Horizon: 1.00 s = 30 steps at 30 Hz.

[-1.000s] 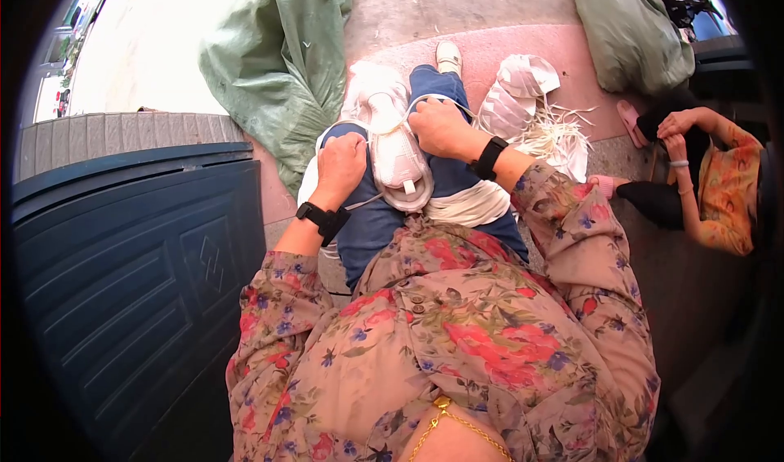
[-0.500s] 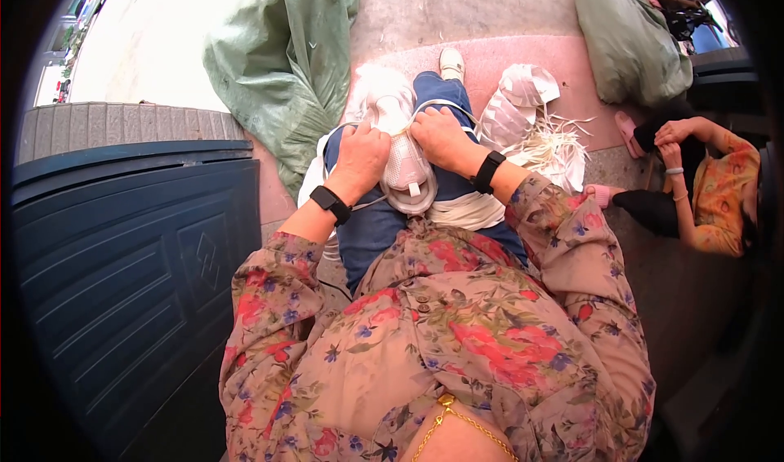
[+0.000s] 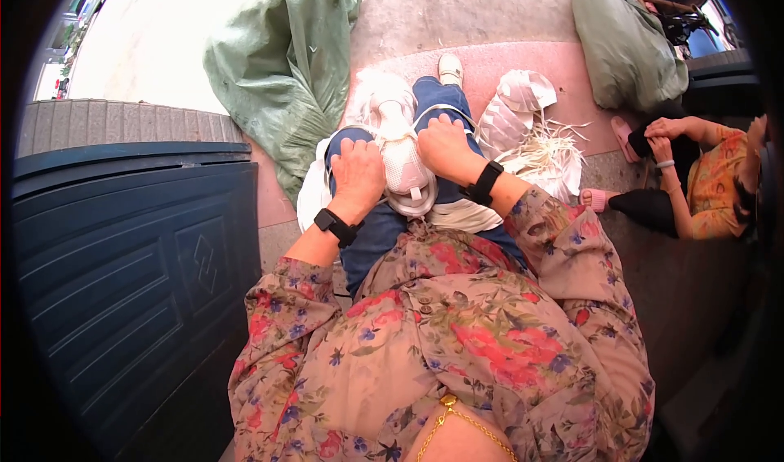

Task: The recorder is threading and lacing white athletic shoes while sitting on the ground outside.

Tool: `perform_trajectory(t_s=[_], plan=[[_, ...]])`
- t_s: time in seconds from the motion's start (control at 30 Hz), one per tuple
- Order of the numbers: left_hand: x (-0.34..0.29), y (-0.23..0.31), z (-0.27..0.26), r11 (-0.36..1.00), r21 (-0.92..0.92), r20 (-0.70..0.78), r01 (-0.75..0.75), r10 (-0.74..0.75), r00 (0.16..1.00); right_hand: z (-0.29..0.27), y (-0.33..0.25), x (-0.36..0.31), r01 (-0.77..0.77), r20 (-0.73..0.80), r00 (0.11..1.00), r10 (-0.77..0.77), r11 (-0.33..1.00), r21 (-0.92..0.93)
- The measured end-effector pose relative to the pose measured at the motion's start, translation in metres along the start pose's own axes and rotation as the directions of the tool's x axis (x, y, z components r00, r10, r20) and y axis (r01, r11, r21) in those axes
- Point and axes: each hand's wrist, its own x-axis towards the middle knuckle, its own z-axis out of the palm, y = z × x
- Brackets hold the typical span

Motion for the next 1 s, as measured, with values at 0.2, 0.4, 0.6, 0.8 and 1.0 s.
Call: perform_trajectory(t_s=[0.2,0.4,0.6,0.8,1.0], plan=[[0.007,-0.017,0.011,0.948,-0.316,0.073,0.045,-0.023,0.997,0.017,0.013,0.013,0.010,0.079,0.997,-0.023,0.986,0.164],[0.028,-0.007,0.003,0.922,-0.385,-0.055,-0.046,0.027,0.998,0.033,0.023,0.001,0.064,-0.186,0.982,0.042,0.847,0.528],[0.069,0.020,-0.003,0.968,-0.192,0.146,-0.161,0.190,0.971,0.026,0.013,-0.007,-0.024,-0.188,0.964,0.189,0.765,0.644],[0.077,-0.013,0.019,0.929,-0.368,0.061,-0.044,0.071,0.996,0.019,0.005,-0.004,0.303,-0.211,0.924,-0.319,0.947,-0.108],[0.092,-0.011,-0.007,0.214,-0.888,0.416,0.407,-0.002,0.909,0.003,0.012,0.006,0.392,-0.105,0.900,-0.424,0.890,-0.233]])
